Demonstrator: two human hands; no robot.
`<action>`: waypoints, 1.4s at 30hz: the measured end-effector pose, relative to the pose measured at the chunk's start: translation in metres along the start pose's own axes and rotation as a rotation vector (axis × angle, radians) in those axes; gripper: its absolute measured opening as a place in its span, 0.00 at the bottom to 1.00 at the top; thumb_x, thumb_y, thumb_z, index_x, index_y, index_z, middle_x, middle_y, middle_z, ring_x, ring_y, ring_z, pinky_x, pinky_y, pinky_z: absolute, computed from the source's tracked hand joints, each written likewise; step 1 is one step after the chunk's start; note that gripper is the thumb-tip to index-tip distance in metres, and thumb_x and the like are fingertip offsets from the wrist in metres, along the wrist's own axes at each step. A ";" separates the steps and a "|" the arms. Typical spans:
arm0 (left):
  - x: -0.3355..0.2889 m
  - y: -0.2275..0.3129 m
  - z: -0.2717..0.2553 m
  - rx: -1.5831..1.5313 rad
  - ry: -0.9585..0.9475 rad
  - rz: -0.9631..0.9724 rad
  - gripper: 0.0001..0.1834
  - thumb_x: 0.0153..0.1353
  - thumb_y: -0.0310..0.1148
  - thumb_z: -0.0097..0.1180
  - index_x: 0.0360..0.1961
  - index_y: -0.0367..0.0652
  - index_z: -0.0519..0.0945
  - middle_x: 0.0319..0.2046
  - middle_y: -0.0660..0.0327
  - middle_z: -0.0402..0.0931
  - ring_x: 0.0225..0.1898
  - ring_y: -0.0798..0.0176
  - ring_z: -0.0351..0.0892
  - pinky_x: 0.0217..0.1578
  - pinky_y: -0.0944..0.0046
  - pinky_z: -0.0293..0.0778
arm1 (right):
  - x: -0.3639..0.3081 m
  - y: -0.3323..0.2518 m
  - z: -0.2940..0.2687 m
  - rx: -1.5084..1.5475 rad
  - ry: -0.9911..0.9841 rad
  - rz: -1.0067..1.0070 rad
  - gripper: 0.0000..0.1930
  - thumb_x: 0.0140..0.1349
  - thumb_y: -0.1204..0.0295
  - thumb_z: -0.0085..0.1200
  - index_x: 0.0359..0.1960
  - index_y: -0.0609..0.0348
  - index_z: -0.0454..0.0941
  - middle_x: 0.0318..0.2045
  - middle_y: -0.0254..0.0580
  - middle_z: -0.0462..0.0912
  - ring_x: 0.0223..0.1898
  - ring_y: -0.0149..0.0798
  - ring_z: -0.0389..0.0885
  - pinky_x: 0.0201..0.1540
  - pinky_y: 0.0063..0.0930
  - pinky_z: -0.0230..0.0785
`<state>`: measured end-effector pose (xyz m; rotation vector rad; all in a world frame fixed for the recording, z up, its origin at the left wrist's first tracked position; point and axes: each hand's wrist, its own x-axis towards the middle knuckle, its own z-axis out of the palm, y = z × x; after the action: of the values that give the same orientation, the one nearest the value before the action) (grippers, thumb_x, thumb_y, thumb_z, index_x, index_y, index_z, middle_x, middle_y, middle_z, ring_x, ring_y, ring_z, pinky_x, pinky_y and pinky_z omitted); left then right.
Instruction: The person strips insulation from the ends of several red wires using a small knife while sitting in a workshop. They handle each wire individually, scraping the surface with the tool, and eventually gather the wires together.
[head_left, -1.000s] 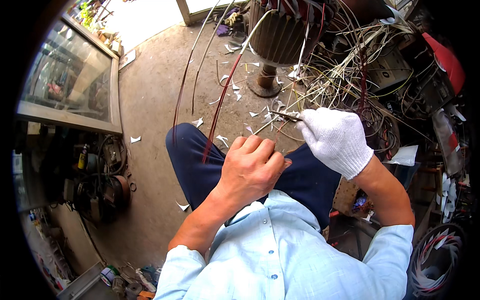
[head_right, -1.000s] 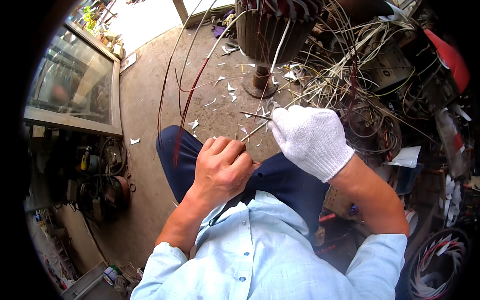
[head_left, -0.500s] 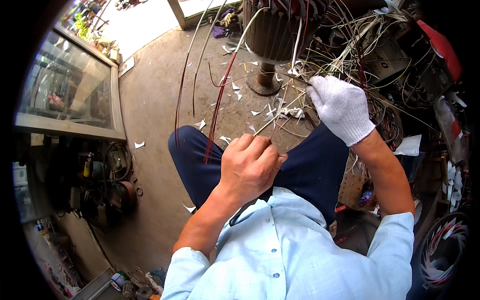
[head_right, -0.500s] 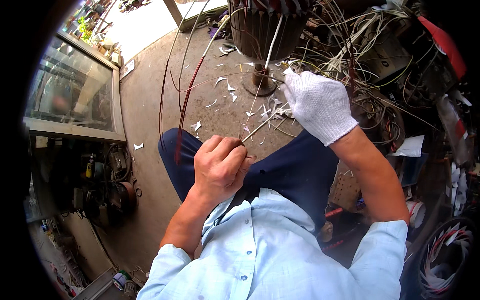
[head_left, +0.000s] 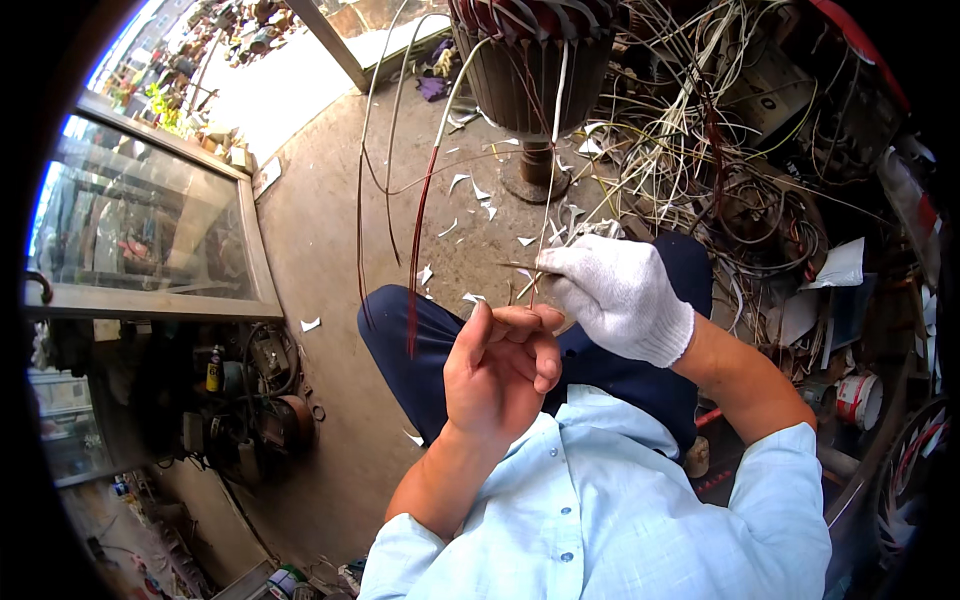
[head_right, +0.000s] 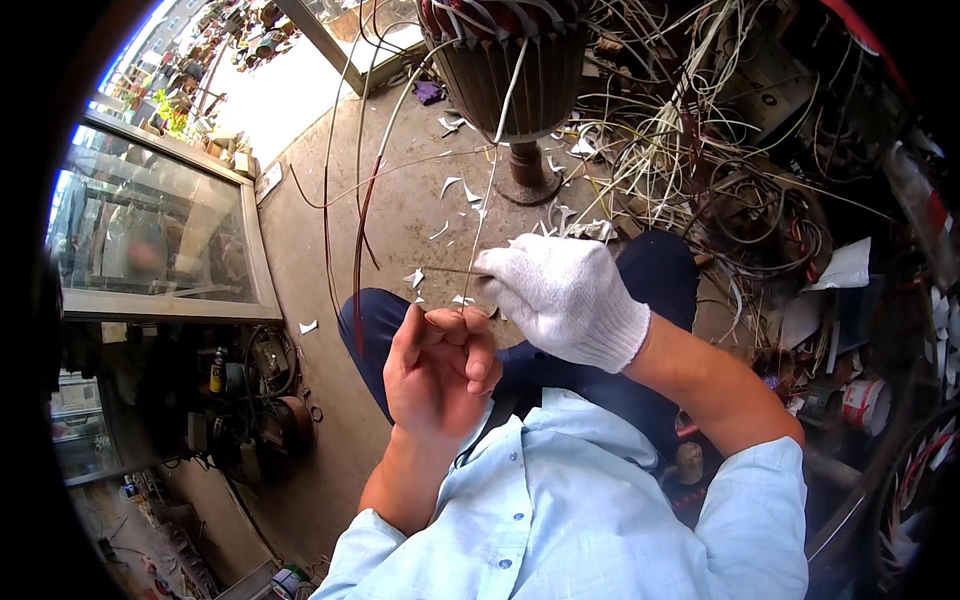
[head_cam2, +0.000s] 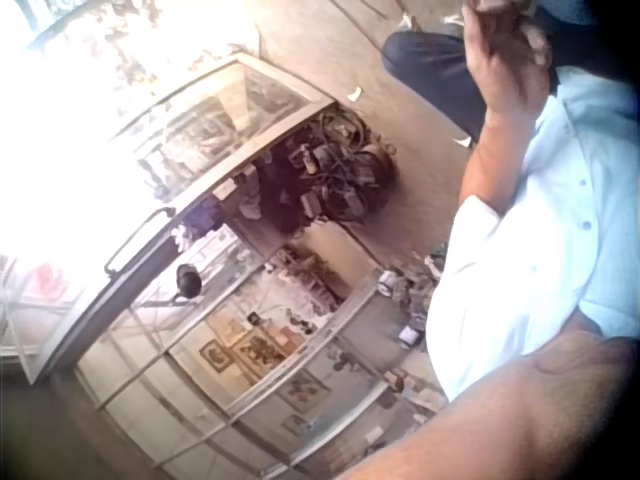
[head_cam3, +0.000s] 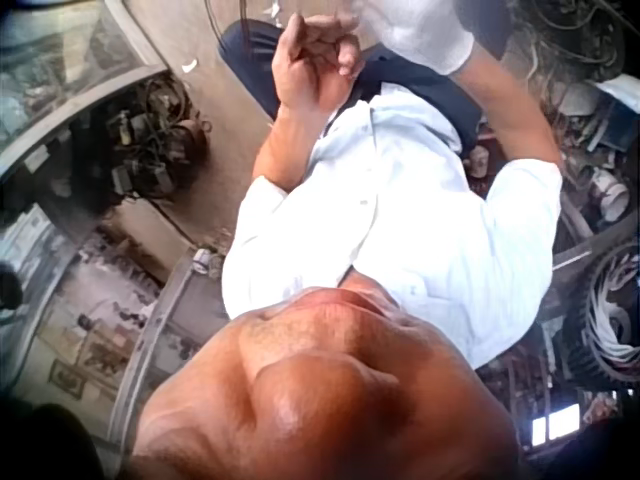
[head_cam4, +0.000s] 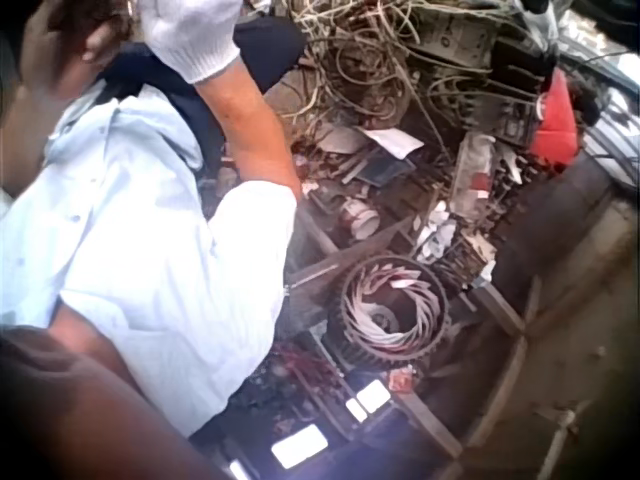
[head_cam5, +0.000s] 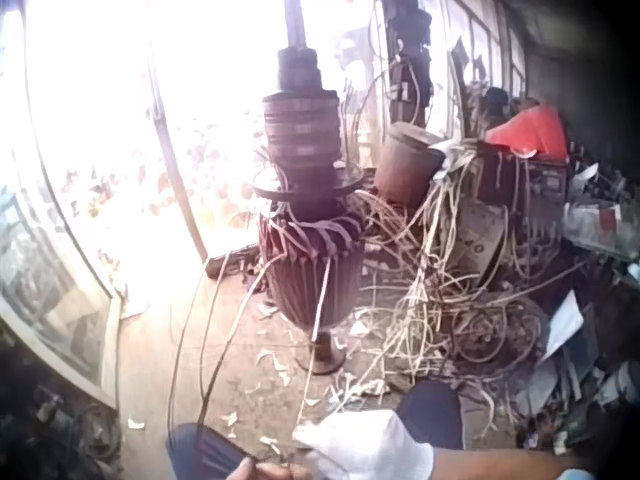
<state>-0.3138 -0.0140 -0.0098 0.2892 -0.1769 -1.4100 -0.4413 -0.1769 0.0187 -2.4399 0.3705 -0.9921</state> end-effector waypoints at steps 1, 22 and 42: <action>0.000 -0.001 0.002 -0.010 -0.015 -0.010 0.31 0.81 0.50 0.32 0.51 0.39 0.85 0.53 0.50 0.81 0.30 0.57 0.76 0.28 0.60 0.70 | -0.004 -0.003 0.002 0.034 -0.015 -0.046 0.10 0.62 0.69 0.66 0.44 0.54 0.84 0.29 0.45 0.83 0.30 0.49 0.86 0.33 0.39 0.78; 0.003 -0.017 0.014 0.971 0.034 0.241 0.27 0.77 0.47 0.48 0.44 0.30 0.85 0.49 0.44 0.83 0.35 0.62 0.83 0.35 0.66 0.75 | 0.098 0.050 -0.026 -0.221 0.118 0.047 0.14 0.59 0.60 0.69 0.40 0.54 0.85 0.26 0.42 0.84 0.29 0.46 0.86 0.32 0.38 0.78; 0.019 -0.002 0.018 2.166 -0.233 0.822 0.12 0.50 0.31 0.71 0.24 0.43 0.76 0.26 0.60 0.74 0.24 0.58 0.72 0.24 0.58 0.68 | 0.038 0.021 -0.052 -0.622 -0.335 -0.175 0.07 0.65 0.64 0.59 0.33 0.51 0.77 0.26 0.40 0.77 0.27 0.45 0.82 0.27 0.40 0.73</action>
<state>-0.3182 -0.0352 0.0054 1.5444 -1.7700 0.1130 -0.4531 -0.2274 0.0617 -3.1829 0.3952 -0.5596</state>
